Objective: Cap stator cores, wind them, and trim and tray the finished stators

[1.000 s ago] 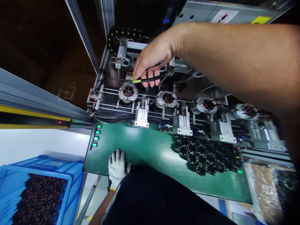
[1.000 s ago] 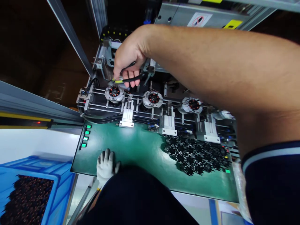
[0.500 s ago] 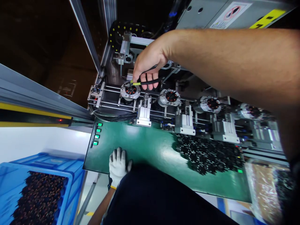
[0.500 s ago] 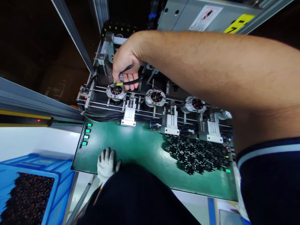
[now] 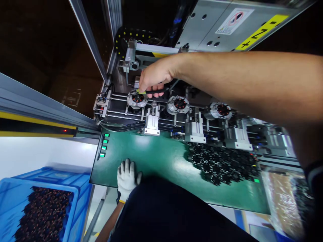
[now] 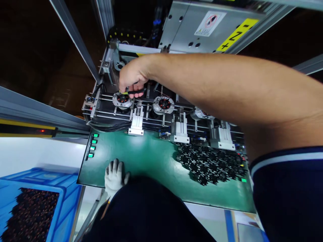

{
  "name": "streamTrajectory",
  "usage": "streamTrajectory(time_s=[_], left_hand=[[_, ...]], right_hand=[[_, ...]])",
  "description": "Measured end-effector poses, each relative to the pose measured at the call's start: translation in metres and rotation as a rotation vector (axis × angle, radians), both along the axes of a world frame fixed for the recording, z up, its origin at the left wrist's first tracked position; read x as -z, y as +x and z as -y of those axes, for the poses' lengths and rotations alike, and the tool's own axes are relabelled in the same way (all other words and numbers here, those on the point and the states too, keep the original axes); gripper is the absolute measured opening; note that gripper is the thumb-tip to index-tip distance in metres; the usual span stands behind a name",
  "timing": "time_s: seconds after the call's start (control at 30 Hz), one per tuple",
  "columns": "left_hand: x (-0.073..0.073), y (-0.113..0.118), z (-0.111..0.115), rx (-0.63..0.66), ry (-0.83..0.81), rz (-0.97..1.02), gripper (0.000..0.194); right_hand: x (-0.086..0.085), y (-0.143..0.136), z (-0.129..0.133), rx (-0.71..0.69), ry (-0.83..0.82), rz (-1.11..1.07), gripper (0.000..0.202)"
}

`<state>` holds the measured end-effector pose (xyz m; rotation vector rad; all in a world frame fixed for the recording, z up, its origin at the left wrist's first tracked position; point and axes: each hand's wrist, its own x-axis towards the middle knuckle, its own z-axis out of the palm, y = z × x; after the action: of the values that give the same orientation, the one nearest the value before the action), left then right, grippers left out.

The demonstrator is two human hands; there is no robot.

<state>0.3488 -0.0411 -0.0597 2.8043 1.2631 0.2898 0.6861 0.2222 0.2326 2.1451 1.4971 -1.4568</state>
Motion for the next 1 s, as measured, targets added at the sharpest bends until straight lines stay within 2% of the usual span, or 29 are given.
streamTrajectory(time_s=[0.1,0.17,0.27,0.37,0.47,0.6,1.0], left_hand=[[0.002,-0.002,-0.002,0.024,0.038,0.003,0.051],[0.004,-0.003,-0.003,0.041,0.079,0.016,0.051],[0.006,-0.004,-0.005,0.056,0.124,0.044,0.051],[0.005,-0.004,-0.005,0.069,0.131,0.048,0.052],[0.004,-0.004,-0.007,0.087,0.149,0.044,0.053],[0.005,-0.004,-0.009,0.106,0.178,0.043,0.056],[0.016,-0.016,-0.013,0.127,0.148,0.033,0.063]], right_hand=[[-0.022,0.023,0.027,0.006,0.044,-0.035,0.014],[-0.038,0.049,0.050,-0.002,0.016,-0.053,0.014],[-0.047,0.093,0.085,0.058,-0.069,0.036,0.019],[-0.036,0.127,0.111,0.224,-0.103,0.110,0.022],[-0.019,0.142,0.125,0.301,-0.133,0.050,0.026],[-0.007,0.144,0.129,0.280,-0.152,0.019,0.031],[0.004,0.147,0.122,0.281,-0.148,-0.012,0.026]])
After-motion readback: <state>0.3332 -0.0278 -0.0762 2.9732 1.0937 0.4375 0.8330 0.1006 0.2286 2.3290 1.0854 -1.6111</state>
